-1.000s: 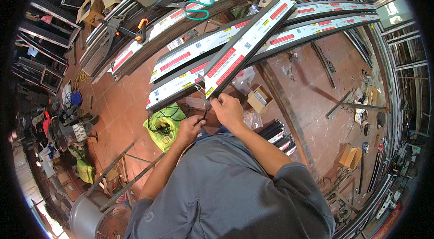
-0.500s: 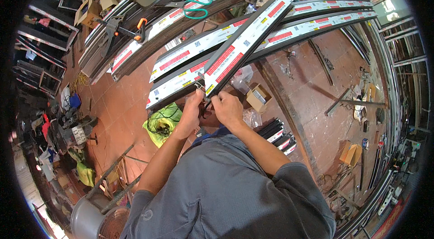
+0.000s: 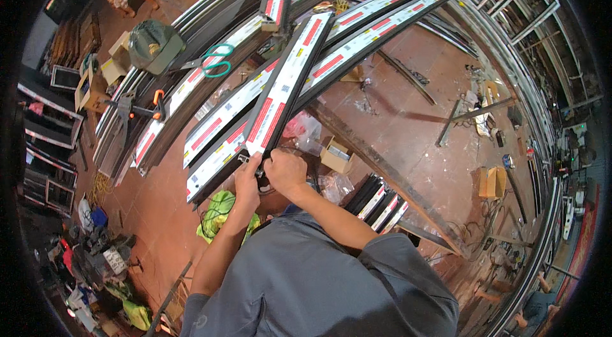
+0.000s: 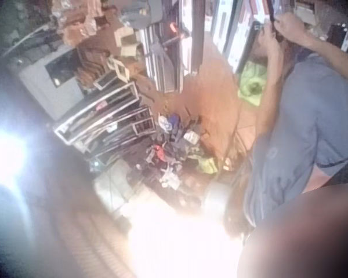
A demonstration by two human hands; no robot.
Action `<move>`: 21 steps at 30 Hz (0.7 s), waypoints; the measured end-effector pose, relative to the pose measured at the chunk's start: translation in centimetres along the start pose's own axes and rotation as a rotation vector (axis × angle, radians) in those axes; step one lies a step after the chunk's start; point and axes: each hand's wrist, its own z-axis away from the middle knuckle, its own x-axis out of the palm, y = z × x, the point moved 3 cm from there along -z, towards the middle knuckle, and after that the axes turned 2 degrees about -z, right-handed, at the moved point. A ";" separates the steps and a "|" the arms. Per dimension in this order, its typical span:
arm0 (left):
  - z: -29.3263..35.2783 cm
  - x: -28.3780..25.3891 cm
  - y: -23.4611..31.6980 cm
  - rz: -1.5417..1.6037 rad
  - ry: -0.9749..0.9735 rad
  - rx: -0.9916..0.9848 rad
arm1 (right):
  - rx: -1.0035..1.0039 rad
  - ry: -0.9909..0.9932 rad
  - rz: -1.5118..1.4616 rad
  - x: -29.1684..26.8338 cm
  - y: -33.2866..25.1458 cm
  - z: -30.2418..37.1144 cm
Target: The person assembles aluminum window frames by inserting rubber gaskets into the frame profiles, cutting the gaskets to length, and joining the frame corners. The person uses shears to trim the gaskets and a power drill to fasten the frame corners together.
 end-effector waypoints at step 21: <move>5.7 -6.2 -4.3 -0.194 -0.089 -0.026 | -0.065 0.047 0.066 -1.2 -0.1 -1.0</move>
